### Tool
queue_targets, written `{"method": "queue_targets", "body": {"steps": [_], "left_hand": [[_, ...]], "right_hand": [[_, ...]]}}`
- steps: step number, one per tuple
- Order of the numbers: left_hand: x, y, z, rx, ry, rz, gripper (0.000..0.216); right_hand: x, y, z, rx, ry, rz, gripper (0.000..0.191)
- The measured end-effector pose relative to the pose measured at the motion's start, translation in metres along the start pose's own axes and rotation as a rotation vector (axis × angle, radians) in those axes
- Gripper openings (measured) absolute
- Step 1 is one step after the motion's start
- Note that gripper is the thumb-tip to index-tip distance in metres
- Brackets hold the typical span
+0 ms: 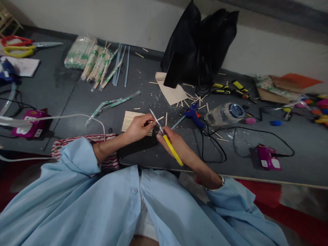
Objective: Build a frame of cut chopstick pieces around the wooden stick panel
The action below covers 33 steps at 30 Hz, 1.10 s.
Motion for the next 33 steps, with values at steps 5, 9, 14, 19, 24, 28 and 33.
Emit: {"method": "queue_targets", "body": {"steps": [5, 9, 14, 19, 24, 28, 33], "left_hand": [[0.0004, 0.0004, -0.0007, 0.009, -0.01, 0.048, 0.022], [0.0004, -0.0003, -0.0004, 0.053, -0.042, 0.019, 0.023], [-0.002, 0.0013, -0.001, 0.072, -0.063, -0.033, 0.024], [-0.0045, 0.0048, -0.0025, 0.102, -0.048, 0.044, 0.019], [-0.0017, 0.0059, -0.0011, 0.037, -0.077, 0.102, 0.019], [-0.0009, 0.003, -0.0017, 0.025, -0.075, 0.081, 0.019], [-0.003, 0.0013, -0.0023, 0.078, -0.075, 0.012, 0.024]], "right_hand": [[0.0016, -0.0008, -0.0001, 0.024, -0.033, -0.005, 0.02], [0.0028, 0.001, 0.0009, 0.043, -0.043, -0.018, 0.019], [0.0021, 0.0036, 0.0008, 0.068, -0.007, -0.096, 0.019], [-0.001, 0.0056, 0.0013, 0.025, -0.016, -0.15, 0.017], [0.0004, 0.0005, 0.0005, 0.012, -0.023, -0.129, 0.013], [0.0025, -0.0037, -0.0033, -0.025, -0.051, -0.12, 0.014], [0.0026, -0.0024, -0.0037, -0.01, -0.098, -0.096, 0.014]]}}
Point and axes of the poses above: each hand's wrist, its own z-axis towards the middle knuckle, its own x-axis out of the back of the hand, y = z × x, the point moved 2 cm from there along z, towards the middle knuckle, and after that the axes turned 5 degrees about -x, right-handed, at the moved point
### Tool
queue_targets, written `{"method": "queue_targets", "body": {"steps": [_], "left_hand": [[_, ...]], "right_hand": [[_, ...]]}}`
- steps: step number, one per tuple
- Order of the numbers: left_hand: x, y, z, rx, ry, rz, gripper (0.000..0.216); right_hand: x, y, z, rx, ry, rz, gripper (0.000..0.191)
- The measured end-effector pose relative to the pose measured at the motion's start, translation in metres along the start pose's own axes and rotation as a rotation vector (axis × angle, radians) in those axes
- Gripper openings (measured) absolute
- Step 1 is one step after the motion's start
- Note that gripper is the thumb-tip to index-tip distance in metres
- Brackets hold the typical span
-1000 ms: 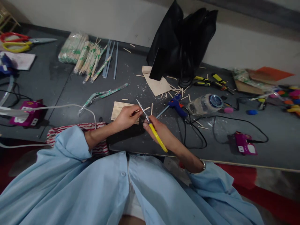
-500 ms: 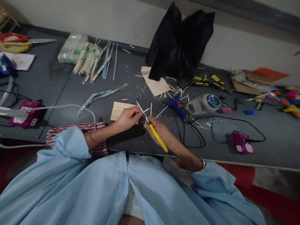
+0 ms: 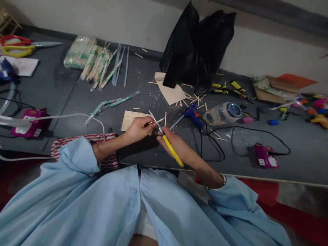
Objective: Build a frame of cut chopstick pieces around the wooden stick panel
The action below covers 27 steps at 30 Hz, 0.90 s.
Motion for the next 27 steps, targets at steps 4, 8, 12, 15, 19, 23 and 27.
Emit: {"method": "queue_targets", "body": {"steps": [4, 8, 12, 15, 19, 23, 27], "left_hand": [[-0.0002, 0.0017, 0.0004, 0.019, -0.003, -0.092, 0.026], [-0.0012, 0.0013, -0.0005, 0.039, -0.026, -0.066, 0.025], [-0.0029, 0.0004, -0.0011, 0.032, -0.025, 0.009, 0.025], [-0.0028, 0.0018, -0.0009, 0.003, -0.019, 0.026, 0.027], [-0.0016, 0.0046, -0.0008, -0.036, -0.022, -0.009, 0.028], [-0.0012, 0.0042, -0.0009, -0.011, -0.031, -0.043, 0.028], [-0.002, 0.0041, -0.0008, 0.006, -0.054, -0.061, 0.029]], "right_hand": [[-0.0018, 0.0024, 0.002, 0.028, 0.026, 0.011, 0.013], [-0.0039, 0.003, 0.0003, 0.026, 0.058, 0.006, 0.011], [-0.0039, 0.0031, -0.0018, -0.049, 0.054, -0.012, 0.013], [-0.0023, 0.0013, -0.0028, -0.047, 0.051, -0.002, 0.015], [-0.001, -0.0014, -0.0036, 0.004, 0.035, 0.003, 0.015], [-0.0019, -0.0015, -0.003, -0.004, 0.035, -0.012, 0.013], [-0.0003, -0.0009, -0.0046, -0.028, 0.054, -0.022, 0.015]]}}
Point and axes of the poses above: each hand's wrist, its own z-axis towards the middle knuckle, its own x-axis out of the back of the hand, y = z × x, the point moved 2 cm from there along z, towards the middle knuckle, and after that the axes turned 5 degrees about -x, right-handed, at the moved point
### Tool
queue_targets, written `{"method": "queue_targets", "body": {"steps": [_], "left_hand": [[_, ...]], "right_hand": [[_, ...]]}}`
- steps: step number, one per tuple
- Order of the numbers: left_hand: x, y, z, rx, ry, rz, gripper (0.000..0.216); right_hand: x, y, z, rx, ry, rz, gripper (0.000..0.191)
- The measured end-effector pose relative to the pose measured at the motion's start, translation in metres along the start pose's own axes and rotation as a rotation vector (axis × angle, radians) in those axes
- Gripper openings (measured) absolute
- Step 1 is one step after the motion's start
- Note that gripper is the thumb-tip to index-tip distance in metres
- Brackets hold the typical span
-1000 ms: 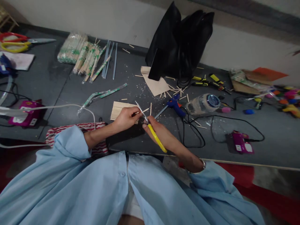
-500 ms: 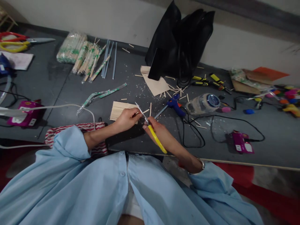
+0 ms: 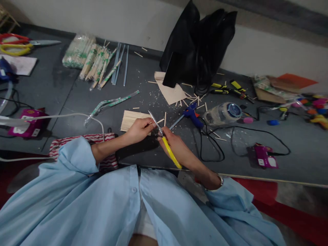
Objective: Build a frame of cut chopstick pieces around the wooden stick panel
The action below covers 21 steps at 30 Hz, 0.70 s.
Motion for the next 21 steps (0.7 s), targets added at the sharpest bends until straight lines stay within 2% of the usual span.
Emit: {"method": "queue_targets", "body": {"steps": [7, 12, 16, 19, 21], "left_hand": [[0.0, 0.001, 0.002, 0.009, 0.005, -0.036, 0.031], [0.002, 0.005, 0.002, -0.041, 0.041, -0.009, 0.031], [0.003, 0.005, 0.003, -0.082, 0.075, 0.042, 0.029], [0.02, -0.004, 0.009, 0.023, 0.168, -0.023, 0.027], [0.039, -0.012, 0.015, 0.143, 0.327, -0.13, 0.028]], "right_hand": [[0.003, 0.004, -0.007, 0.04, 0.015, 0.127, 0.034], [-0.004, 0.003, -0.005, 0.017, 0.061, 0.221, 0.031], [-0.002, -0.001, -0.004, 0.009, 0.014, 0.243, 0.034], [-0.002, 0.002, -0.01, -0.006, 0.027, 0.209, 0.038], [-0.002, 0.009, -0.017, -0.04, 0.056, 0.175, 0.039]]}}
Point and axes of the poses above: each hand's wrist, its own z-axis towards the middle knuckle, its own x-axis out of the back of the hand, y = z × x, the point moved 2 cm from there along z, towards the middle knuckle, and after that the axes turned 5 degrees about -x, right-handed, at the moved point
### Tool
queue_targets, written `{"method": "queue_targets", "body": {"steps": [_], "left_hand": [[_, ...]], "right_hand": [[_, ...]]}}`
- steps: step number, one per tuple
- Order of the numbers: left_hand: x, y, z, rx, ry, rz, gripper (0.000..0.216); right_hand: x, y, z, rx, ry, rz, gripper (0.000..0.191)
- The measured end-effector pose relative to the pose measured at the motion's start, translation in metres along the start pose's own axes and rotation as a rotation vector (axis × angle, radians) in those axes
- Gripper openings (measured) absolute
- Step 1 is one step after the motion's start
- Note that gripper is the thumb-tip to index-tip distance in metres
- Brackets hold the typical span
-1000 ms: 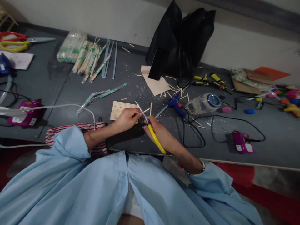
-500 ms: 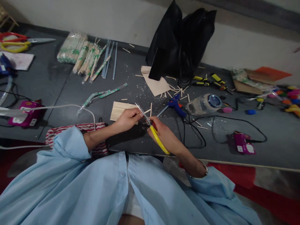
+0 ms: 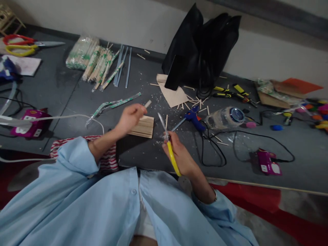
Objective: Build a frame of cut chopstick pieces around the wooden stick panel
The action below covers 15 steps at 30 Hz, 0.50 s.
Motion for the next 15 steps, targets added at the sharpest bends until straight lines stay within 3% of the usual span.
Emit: {"method": "queue_targets", "body": {"steps": [2, 4, 8, 11, 13, 15], "left_hand": [[0.013, -0.002, 0.009, 0.072, 0.056, -0.112, 0.026], [0.016, -0.002, 0.012, 0.064, 0.004, -0.155, 0.024], [0.002, 0.003, 0.002, -0.073, -0.144, 0.071, 0.024], [-0.006, 0.007, -0.004, -0.223, -0.23, 0.321, 0.025], [-0.007, 0.008, -0.007, -0.306, -0.293, 0.445, 0.025], [-0.008, 0.008, -0.009, -0.384, -0.378, 0.54, 0.025]], "right_hand": [[0.005, 0.011, -0.004, -0.065, 0.062, -0.071, 0.041], [0.013, 0.024, -0.006, -0.151, 0.14, -0.208, 0.043], [0.033, 0.045, -0.005, -0.232, 0.199, -0.578, 0.045], [0.046, 0.041, -0.003, -0.171, 0.22, -0.767, 0.045], [0.05, 0.027, 0.003, -0.098, 0.345, -0.784, 0.043], [0.047, 0.007, 0.014, 0.082, 0.53, -0.724, 0.045]]}}
Point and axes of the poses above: each hand's wrist, its own z-axis towards the middle knuckle, its own x-axis out of the back of the hand, y = z × x, the point moved 2 cm from there along z, towards the middle knuckle, and after that the axes turned 5 degrees about -x, right-handed, at the moved point
